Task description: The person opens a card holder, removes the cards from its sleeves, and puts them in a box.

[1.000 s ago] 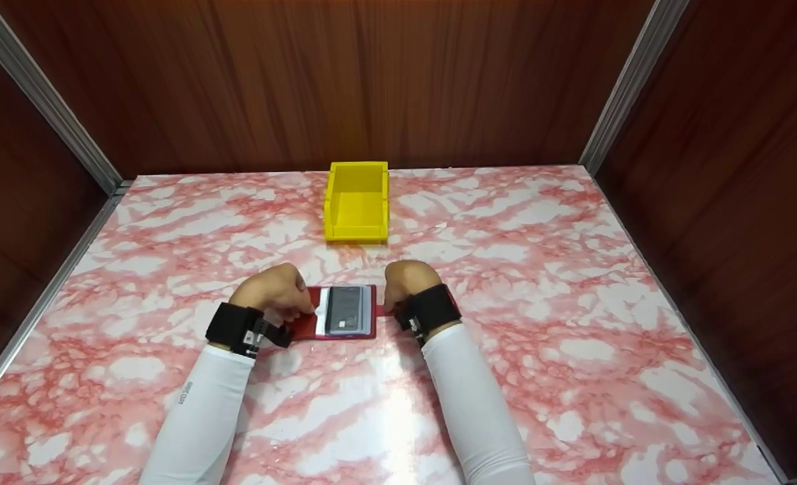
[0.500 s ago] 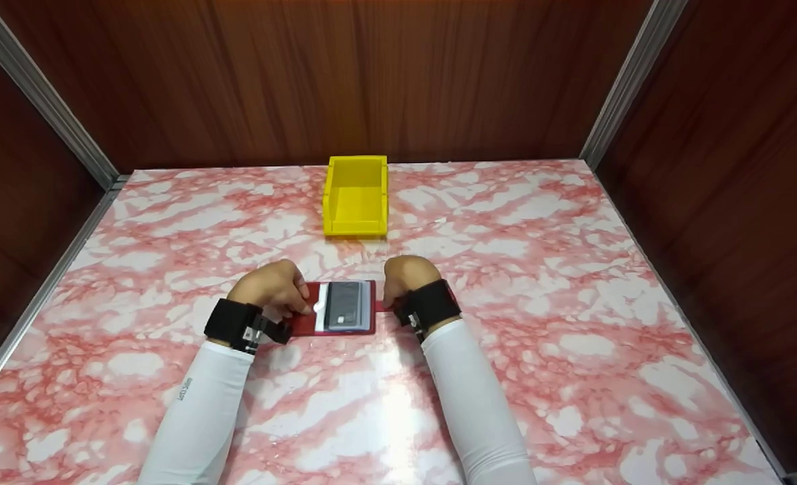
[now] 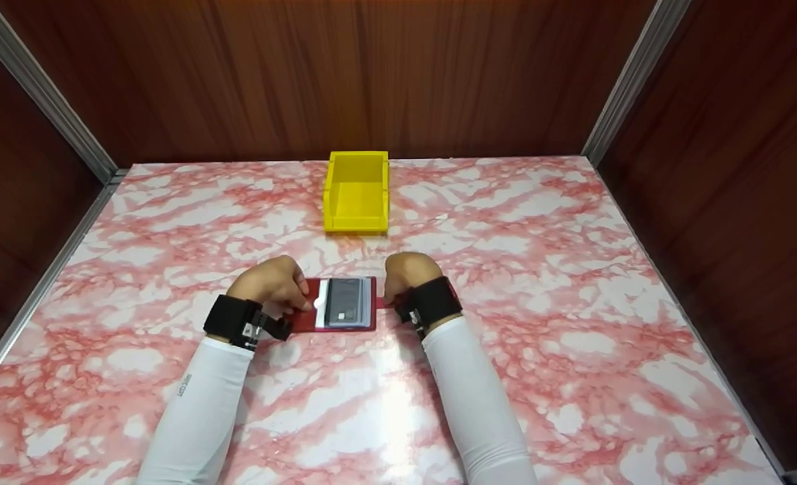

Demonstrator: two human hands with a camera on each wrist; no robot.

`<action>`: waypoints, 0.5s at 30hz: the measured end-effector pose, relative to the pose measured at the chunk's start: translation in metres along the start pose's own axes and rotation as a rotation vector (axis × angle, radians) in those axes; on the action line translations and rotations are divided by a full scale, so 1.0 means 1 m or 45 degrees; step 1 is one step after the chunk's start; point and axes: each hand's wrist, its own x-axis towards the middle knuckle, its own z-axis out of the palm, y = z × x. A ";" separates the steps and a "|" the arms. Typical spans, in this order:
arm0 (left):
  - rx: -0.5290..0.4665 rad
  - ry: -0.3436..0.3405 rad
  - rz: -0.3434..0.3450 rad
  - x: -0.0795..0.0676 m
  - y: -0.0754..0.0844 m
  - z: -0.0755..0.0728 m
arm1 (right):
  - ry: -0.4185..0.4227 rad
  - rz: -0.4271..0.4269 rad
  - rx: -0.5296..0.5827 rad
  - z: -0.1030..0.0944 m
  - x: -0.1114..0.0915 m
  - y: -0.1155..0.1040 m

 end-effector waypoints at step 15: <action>-0.098 -0.060 0.007 0.003 -0.004 -0.004 | -0.039 -0.020 0.027 -0.002 0.002 0.004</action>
